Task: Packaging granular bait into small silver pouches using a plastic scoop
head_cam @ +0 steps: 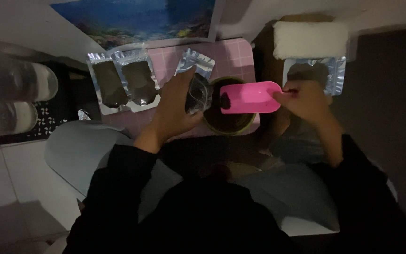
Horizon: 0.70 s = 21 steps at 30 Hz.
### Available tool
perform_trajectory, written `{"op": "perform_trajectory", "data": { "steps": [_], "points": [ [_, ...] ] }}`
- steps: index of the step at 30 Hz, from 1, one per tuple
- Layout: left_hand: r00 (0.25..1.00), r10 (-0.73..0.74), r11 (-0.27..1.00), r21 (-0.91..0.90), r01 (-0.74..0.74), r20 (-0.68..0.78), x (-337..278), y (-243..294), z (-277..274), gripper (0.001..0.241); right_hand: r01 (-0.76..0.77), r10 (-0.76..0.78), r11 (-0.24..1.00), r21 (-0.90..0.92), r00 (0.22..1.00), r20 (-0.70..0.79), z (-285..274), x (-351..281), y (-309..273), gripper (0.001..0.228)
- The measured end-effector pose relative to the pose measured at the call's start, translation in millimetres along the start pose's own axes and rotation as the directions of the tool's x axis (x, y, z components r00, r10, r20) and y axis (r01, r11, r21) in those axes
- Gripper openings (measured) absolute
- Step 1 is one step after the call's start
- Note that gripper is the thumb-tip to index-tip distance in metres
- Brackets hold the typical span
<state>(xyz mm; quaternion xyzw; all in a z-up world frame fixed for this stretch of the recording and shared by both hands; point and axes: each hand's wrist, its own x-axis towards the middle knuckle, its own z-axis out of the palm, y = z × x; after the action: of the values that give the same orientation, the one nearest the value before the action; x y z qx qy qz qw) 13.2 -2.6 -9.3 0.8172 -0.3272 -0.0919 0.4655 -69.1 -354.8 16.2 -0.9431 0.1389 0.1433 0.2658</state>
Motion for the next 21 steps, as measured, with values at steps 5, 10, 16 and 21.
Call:
{"op": "perform_trajectory", "data": {
  "steps": [5,10,16,21],
  "points": [
    [0.998,-0.056,0.998,-0.01,0.056,0.031,-0.5,-2.7,-0.2,0.097,0.05,-0.044,0.985,0.165,0.998,-0.04,0.0,-5.3,26.1,0.027],
    [0.991,-0.101,0.995,-0.011,0.102,0.086,-0.1,1.7,0.3,0.101,0.131,-0.104,0.939,0.317,0.989,-0.102,-9.5,-17.4,26.2,0.022],
    [0.99,-0.073,0.995,-0.061,0.081,0.121,0.6,7.9,-2.7,0.094,0.204,-0.144,0.918,0.339,0.971,-0.192,-13.0,-12.3,38.9,0.022],
    [0.995,-0.056,0.997,-0.042,0.059,0.081,-1.7,10.9,-1.2,0.095,0.272,-0.193,0.919,0.284,0.941,-0.278,-20.6,-15.1,20.2,0.021]
  ]
}}
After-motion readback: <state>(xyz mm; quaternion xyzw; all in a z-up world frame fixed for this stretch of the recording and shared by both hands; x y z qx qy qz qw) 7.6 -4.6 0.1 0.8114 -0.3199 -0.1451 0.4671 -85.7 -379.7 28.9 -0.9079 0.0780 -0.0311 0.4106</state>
